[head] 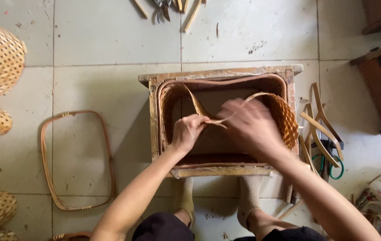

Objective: The person weaves a rectangular basket by fitting a woven body into a wooden mold, then attaching and securing a bamboo rim using a hammer. They adjust the rim and body, then insert and hammer in internal bamboo supports.

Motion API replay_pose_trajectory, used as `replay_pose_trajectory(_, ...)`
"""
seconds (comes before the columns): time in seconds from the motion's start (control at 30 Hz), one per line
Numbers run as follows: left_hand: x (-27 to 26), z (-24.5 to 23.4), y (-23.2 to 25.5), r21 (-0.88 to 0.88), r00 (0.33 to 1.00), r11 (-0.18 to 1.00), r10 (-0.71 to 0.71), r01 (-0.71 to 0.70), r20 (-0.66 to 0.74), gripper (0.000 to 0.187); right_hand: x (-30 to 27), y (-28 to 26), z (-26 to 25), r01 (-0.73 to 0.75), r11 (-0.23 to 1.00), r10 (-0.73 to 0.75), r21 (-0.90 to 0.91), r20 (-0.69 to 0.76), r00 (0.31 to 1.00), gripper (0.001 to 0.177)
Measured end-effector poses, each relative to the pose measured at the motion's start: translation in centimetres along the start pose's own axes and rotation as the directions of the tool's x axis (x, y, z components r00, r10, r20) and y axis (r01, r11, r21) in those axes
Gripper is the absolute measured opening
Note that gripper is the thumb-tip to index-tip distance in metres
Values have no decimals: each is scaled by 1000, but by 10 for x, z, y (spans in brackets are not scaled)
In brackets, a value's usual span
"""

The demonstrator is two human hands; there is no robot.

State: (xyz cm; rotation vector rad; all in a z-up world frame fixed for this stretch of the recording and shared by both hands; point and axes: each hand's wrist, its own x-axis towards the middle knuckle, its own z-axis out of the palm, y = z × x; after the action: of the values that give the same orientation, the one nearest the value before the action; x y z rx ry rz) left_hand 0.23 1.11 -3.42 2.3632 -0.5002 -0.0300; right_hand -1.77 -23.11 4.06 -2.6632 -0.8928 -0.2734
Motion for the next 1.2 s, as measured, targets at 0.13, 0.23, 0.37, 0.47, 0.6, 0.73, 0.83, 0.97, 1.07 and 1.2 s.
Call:
replay_pose_trajectory(0.13,-2,-10,7,-38,998,998,38,-40,-40,16,-66,30,-61,-642,763,646,77,-39,762,51)
replay_pose_trajectory(0.23,1,-11,10,-28,998,999,29,-30,-53,14,-94,33,-49,-845,509,761,166,372,532,45)
replay_pose_trajectory(0.37,-2,2,4,-5,997,1000,23,-23,-69,10,-109,19,-11,-722,667,686,185,225,691,40)
replay_pose_trajectory(0.47,-5,22,-6,65,998,998,30,-26,-61,7,-99,24,14,-783,617,734,79,303,609,45)
replay_pose_trajectory(0.6,5,45,-14,146,1000,989,16,-14,-9,7,-83,35,47,-738,670,729,-87,270,629,42)
replay_pose_trajectory(0.73,11,41,0,118,999,993,-2,-2,37,27,-89,40,71,-728,676,730,-117,242,639,26)
replay_pose_trajectory(0.83,13,11,36,5,955,990,-139,143,262,76,-86,51,77,-716,665,746,-210,210,631,24)
replay_pose_trajectory(0.97,-17,-27,82,4,634,933,-248,359,732,103,-84,50,88,-570,715,681,-404,221,698,26)
replay_pose_trajectory(1.07,7,-42,60,36,897,992,-127,123,424,96,-72,54,79,-505,730,660,-461,283,696,29)
replay_pose_trajectory(1.2,71,-64,-40,511,989,859,52,27,-139,117,-39,54,33,-528,717,696,-454,500,516,31)
